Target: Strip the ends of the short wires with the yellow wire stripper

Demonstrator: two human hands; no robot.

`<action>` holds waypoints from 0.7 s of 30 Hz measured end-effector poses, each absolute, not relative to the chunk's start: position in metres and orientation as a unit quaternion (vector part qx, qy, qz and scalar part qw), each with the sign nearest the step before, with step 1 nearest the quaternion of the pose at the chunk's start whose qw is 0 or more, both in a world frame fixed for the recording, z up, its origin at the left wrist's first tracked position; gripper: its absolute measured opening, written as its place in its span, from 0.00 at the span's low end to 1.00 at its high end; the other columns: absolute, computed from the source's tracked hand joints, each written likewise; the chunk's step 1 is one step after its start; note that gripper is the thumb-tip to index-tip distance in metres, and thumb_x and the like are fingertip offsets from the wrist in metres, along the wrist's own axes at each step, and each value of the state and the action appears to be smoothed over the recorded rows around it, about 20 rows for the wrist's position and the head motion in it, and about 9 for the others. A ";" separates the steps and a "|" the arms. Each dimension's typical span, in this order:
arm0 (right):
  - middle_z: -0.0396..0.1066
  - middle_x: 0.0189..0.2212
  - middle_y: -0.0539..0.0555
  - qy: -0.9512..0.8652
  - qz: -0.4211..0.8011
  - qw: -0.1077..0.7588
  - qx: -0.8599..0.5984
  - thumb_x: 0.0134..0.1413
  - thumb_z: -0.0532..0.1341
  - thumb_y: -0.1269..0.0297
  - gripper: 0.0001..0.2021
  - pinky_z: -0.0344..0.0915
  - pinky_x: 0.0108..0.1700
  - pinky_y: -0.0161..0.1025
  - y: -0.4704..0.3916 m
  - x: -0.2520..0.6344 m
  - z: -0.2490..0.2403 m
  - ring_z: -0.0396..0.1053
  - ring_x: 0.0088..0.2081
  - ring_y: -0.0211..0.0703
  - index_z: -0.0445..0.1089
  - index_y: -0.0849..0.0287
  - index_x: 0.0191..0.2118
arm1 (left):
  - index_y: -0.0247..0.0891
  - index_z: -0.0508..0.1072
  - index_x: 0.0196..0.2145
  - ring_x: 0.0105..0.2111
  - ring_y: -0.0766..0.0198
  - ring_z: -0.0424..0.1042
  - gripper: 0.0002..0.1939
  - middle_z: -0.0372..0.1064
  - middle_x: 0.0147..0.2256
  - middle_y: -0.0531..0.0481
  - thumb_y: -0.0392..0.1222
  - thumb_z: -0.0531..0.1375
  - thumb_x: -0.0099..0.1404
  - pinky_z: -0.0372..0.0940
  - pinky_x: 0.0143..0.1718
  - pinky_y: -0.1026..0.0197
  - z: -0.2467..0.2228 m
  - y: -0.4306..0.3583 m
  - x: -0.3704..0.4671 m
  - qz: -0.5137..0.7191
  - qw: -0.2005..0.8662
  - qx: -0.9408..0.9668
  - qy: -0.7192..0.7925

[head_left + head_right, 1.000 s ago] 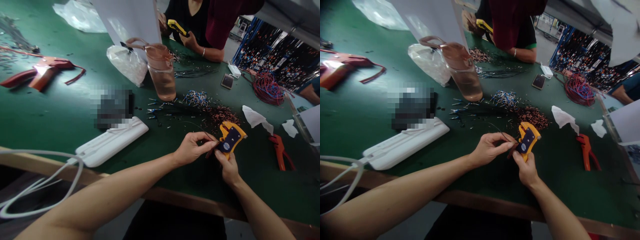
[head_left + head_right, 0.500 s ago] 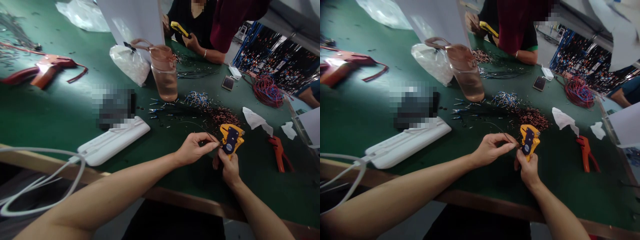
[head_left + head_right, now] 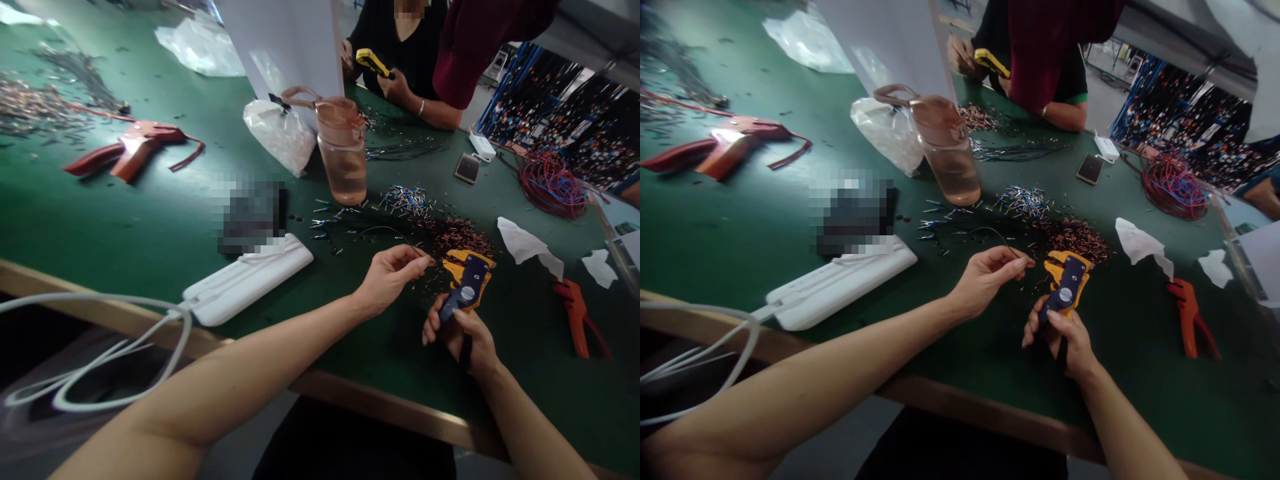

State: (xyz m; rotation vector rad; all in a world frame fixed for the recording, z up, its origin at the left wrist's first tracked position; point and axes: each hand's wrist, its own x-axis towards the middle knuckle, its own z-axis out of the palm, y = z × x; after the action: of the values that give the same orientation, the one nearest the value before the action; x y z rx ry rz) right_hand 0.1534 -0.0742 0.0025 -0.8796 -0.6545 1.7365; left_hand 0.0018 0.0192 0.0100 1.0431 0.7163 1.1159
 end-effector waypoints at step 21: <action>0.72 0.31 0.54 -0.316 0.754 0.468 -0.335 0.47 0.68 0.55 0.19 0.68 0.42 0.48 -0.080 0.152 0.000 0.71 0.34 0.47 0.71 0.59 0.43 | 0.35 0.74 0.26 0.25 0.71 0.62 0.16 0.68 0.25 0.54 0.51 0.68 0.53 0.62 0.30 0.65 0.012 0.022 0.001 0.473 0.701 0.452 0.282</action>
State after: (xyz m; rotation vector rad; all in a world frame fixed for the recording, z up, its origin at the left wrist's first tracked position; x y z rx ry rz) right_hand 0.1519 -0.0795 0.0004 -0.8230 -0.7761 1.8498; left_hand 0.0009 0.0215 0.0122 1.0072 0.6289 1.0536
